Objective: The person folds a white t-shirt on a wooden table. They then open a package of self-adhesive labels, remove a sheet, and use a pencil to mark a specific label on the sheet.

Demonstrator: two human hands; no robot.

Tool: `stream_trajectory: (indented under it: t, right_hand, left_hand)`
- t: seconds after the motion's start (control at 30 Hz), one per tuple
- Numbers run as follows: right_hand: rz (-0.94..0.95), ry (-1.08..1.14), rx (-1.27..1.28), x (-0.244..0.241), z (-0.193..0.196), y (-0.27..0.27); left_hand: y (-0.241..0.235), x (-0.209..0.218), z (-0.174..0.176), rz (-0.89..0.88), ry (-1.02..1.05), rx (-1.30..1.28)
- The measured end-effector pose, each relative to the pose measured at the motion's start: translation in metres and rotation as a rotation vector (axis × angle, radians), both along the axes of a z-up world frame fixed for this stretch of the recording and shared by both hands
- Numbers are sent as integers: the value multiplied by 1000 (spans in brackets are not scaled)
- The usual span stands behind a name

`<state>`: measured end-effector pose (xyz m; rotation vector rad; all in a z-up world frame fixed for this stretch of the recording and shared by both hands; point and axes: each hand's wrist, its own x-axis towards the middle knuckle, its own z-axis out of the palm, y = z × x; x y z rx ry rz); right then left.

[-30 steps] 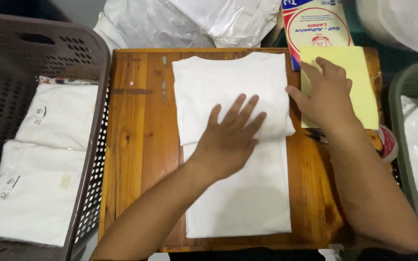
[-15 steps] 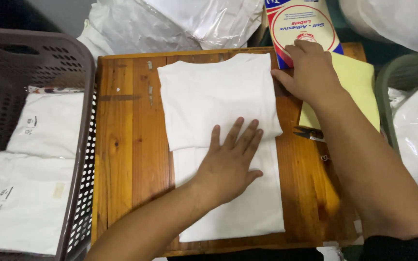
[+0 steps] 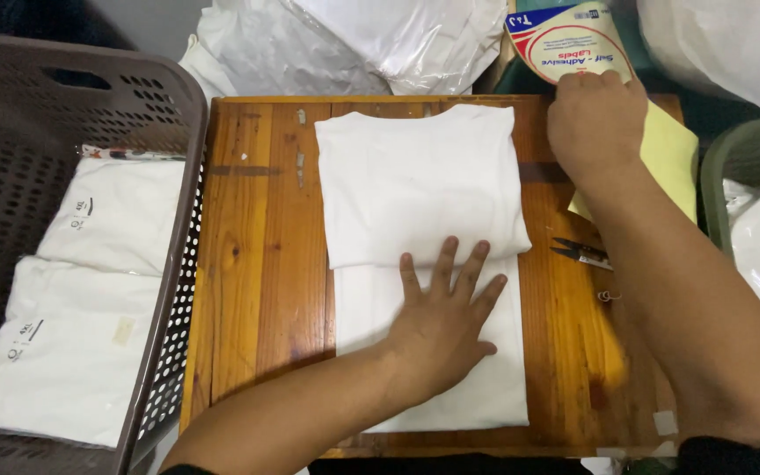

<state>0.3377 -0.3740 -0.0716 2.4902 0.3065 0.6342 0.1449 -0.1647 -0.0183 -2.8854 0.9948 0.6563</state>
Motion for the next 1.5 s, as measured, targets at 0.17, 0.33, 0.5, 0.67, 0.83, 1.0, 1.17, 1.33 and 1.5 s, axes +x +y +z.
stream_trajectory:
  t: [0.17, 0.33, 0.5, 0.67, 0.83, 1.0, 1.17, 1.33, 1.5]
  right_hand:
    - [100, 61, 626, -24, 58, 4]
    - [413, -15, 939, -55, 86, 7]
    - [526, 167, 1427, -93, 104, 19]
    - [504, 222, 1969, -135, 78, 11]
    - [422, 205, 2452, -171, 32, 27]
    - [128, 230, 2387, -190, 24, 52]
    - [-49, 345, 1996, -198, 29, 59]
    - [121, 426, 2184, -195, 27, 61]
    - [345, 524, 2341, -207, 52, 57]
  left_hand:
    - [3, 2, 8, 3, 91, -4]
    - [3, 5, 13, 0, 158, 22]
    - [8, 8, 19, 87, 202, -167]
    - [23, 25, 10, 455, -84, -801]
    - [33, 32, -4, 772, 252, -1667]
    - [43, 14, -2, 879, 284, -1591]
    - [42, -11, -9, 854, 245, -1862]
    - [50, -14, -31, 750, 165, -1972]
    - [47, -9, -28, 824, 57, -2127]
